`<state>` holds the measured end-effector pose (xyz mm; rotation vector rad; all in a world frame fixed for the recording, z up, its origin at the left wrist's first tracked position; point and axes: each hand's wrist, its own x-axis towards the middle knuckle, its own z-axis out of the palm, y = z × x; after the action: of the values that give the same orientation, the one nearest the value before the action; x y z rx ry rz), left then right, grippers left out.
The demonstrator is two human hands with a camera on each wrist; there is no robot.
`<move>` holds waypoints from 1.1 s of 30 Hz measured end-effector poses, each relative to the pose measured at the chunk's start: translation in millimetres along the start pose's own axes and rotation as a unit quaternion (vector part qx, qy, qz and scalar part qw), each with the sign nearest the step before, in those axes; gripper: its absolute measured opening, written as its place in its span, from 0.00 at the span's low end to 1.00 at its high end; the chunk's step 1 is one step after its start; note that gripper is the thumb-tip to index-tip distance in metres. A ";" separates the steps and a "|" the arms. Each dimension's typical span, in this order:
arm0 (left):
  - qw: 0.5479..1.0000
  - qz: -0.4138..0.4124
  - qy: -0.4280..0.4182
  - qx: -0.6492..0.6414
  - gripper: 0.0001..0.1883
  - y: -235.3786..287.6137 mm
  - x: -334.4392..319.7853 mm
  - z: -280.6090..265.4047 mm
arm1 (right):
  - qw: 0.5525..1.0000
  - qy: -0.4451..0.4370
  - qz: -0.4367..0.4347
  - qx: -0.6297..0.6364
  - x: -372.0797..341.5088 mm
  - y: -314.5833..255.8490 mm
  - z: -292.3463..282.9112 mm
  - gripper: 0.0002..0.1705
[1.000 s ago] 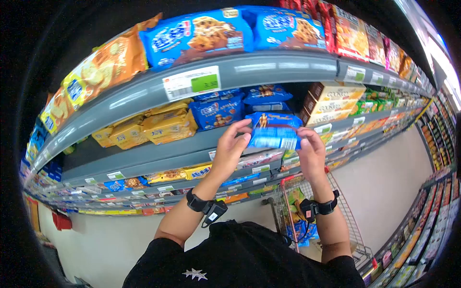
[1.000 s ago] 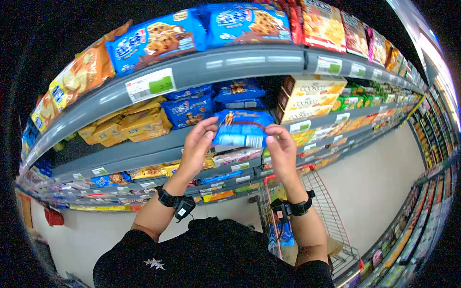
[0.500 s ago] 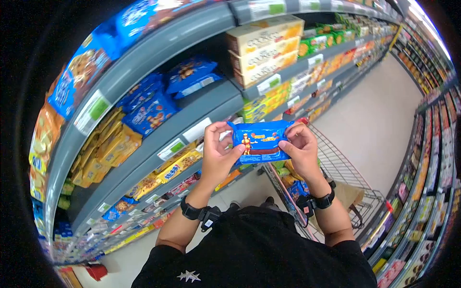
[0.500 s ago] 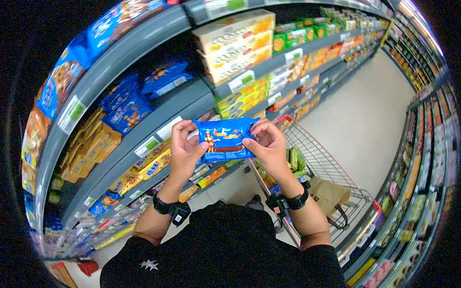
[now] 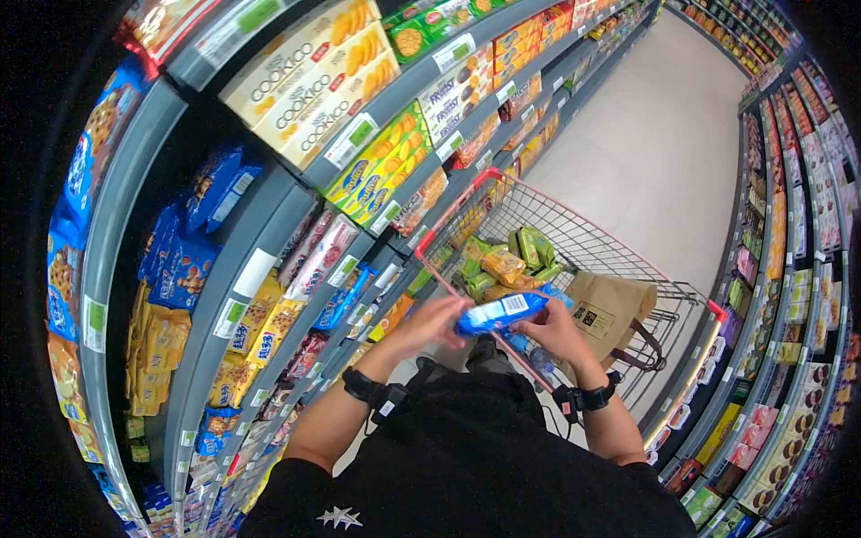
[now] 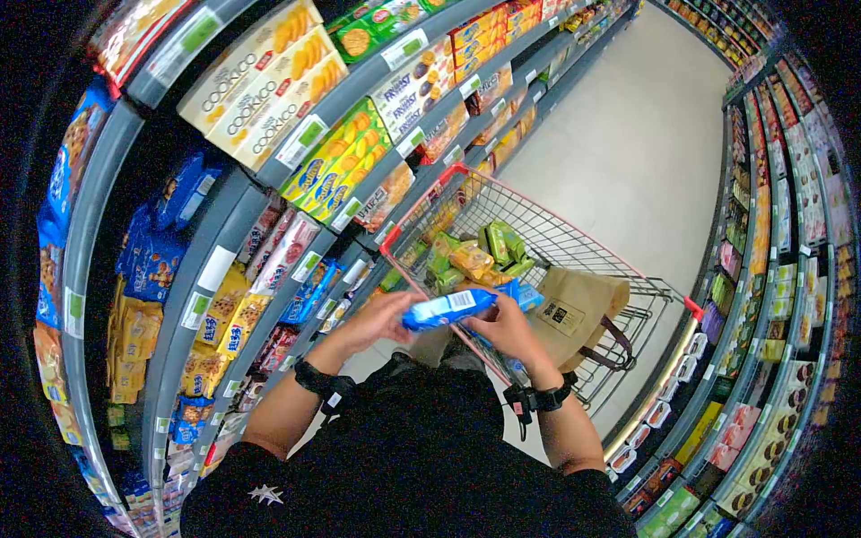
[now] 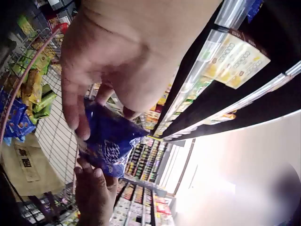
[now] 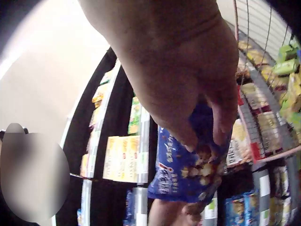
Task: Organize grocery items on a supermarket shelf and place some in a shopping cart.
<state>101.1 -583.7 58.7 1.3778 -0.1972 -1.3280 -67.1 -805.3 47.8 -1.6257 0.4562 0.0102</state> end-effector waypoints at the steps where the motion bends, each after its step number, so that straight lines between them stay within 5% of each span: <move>1: 0.997 -0.052 -0.031 0.050 0.25 -0.7 -2.6 8.0 | 1.000 -0.002 0.003 0.002 -2.3 14.2 -8.2 0.24; 3: 0.988 -0.107 -0.058 0.095 0.29 -4.3 0.0 14.3 | 0.995 -0.007 0.079 -0.058 -4.6 37.3 -22.6 0.19; 5: 0.970 -0.128 -0.115 0.170 0.31 -12.7 -2.1 10.8 | 0.996 0.009 0.061 0.068 -1.7 84.6 -23.0 0.13; 7: 0.973 -0.121 -0.093 0.171 0.30 -16.7 -8.3 3.8 | 0.969 0.079 0.155 0.176 -0.5 91.8 -25.1 0.11; 10: 0.987 -0.058 -0.028 0.149 0.29 -29.4 -15.7 -14.8 | 0.980 0.135 0.139 0.035 17.0 202.5 -33.6 0.14; 13: 0.992 -0.043 -0.005 0.118 0.27 -36.6 -29.8 -24.7 | 0.980 0.161 0.111 -0.032 34.6 245.6 -32.6 0.18; 20: 0.995 0.027 0.064 0.076 0.24 -70.0 -94.2 -75.1 | 0.977 0.144 0.152 0.037 75.7 189.6 1.3 0.13; 23: 0.988 0.083 0.126 0.014 0.23 -93.0 -133.1 -101.6 | 0.975 0.110 0.176 -0.083 99.6 188.3 11.8 0.10; 28: 0.929 0.212 0.302 -0.040 0.16 -112.5 -216.1 -144.9 | 0.984 0.058 0.152 -0.077 146.2 154.4 90.5 0.08; 30: 0.892 0.268 0.355 -0.078 0.15 -124.3 -245.3 -166.4 | 0.980 -0.155 0.095 -0.082 160.0 97.6 145.8 0.07; 33: 0.831 0.352 0.412 -0.124 0.15 -113.8 -303.3 -184.0 | 0.956 -0.290 -0.024 -0.043 125.0 -49.5 268.3 0.08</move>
<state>74.3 -213.5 89.7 1.3414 0.0624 -0.0815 132.6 -582.1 29.2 -1.6267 -0.0378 0.4654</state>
